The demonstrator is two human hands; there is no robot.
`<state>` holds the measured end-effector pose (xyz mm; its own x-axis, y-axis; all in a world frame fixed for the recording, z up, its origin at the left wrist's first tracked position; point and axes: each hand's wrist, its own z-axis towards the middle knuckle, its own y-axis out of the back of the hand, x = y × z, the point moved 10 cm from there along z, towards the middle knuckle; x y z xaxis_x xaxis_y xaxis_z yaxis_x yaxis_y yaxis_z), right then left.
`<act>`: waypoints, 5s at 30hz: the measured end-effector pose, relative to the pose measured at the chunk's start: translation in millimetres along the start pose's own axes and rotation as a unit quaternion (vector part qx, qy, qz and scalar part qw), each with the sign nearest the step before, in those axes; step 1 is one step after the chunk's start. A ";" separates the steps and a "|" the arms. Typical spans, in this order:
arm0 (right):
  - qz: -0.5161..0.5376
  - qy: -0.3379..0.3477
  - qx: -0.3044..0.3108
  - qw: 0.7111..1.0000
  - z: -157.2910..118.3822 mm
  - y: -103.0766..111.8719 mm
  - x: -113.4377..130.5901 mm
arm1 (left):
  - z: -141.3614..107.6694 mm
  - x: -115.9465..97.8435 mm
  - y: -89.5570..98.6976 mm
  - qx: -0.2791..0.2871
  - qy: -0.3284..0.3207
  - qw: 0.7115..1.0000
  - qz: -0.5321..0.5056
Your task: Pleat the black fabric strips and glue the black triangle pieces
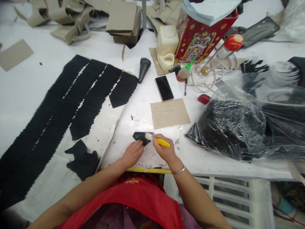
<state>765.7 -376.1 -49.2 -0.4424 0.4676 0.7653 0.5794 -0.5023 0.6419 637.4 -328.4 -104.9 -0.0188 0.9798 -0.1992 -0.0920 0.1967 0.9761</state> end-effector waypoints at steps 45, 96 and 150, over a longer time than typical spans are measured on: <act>-0.103 0.124 -0.049 0.986 -23.9 -58.2 -6.5 | -3.8 104.6 12.2 -0.048 0.437 0.749 -0.496; 0.087 -0.161 -0.001 0.983 -6.1 6.1 -42.5 | -5.0 -13.6 -11.6 0.036 -0.019 0.999 -0.024; 0.093 0.068 -0.145 0.983 12.6 40.9 10.4 | 85.5 119.0 55.7 -0.056 0.318 0.458 -0.828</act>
<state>793.3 -382.7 -15.7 -0.4459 0.2557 0.8578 0.4487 -0.7654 0.4614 715.1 -197.7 -66.8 -0.1146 -0.7259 -0.6782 -0.5549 0.6130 -0.5624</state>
